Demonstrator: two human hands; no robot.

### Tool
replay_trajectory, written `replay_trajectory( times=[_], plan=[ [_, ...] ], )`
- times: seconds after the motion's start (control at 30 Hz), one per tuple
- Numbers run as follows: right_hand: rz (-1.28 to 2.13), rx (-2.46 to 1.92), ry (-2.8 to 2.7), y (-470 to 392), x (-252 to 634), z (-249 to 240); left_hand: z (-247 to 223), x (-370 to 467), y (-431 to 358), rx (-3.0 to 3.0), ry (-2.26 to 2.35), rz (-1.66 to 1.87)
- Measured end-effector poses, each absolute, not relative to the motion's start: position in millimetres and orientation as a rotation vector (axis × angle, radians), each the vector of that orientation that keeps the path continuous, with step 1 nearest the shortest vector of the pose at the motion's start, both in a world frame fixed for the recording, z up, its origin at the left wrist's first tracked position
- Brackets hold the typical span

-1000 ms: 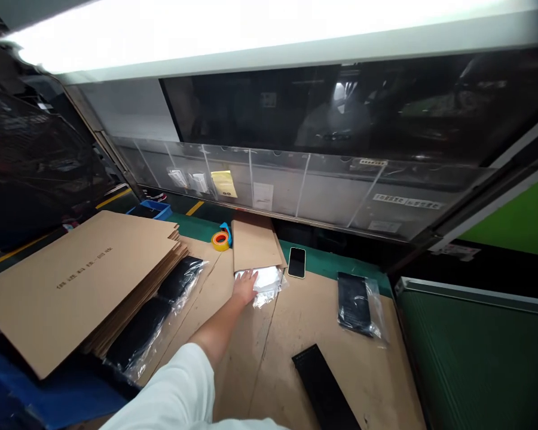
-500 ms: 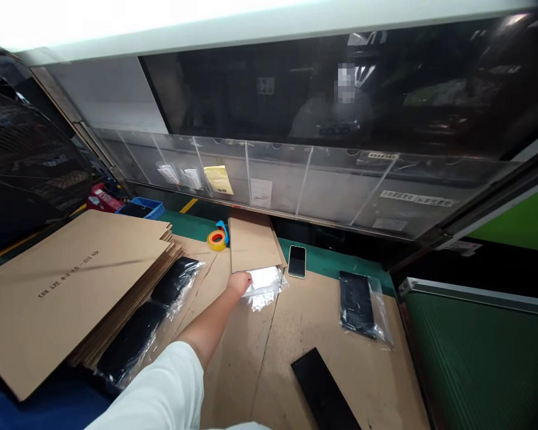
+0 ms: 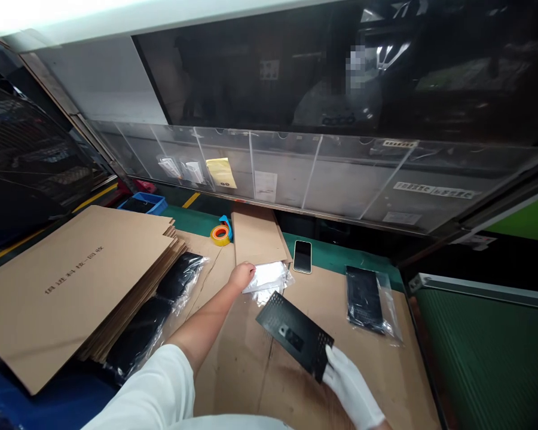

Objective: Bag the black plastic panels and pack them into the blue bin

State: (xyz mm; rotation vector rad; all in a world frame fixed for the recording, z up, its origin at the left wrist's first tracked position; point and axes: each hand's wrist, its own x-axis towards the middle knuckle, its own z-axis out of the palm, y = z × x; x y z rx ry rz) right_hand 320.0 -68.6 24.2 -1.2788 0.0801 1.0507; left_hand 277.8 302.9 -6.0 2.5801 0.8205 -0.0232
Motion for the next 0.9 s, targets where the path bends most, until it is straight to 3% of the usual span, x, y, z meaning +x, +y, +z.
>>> replay_trajectory(
  times=[0.3,0.67,0.9],
  plan=[
    [1.136,-1.292,0.139,7.8,367.5,21.1,-11.7,280.1,297.4,2.624,0.76,-0.04],
    [1.174,-1.363,0.098,9.9,374.1,19.3,-11.4,271.7,291.6,2.688,0.893,-0.081],
    [1.187,-1.308,0.043,16.1,370.4,32.8,-11.5,264.8,292.8,2.801,0.686,-0.083]
  ],
)
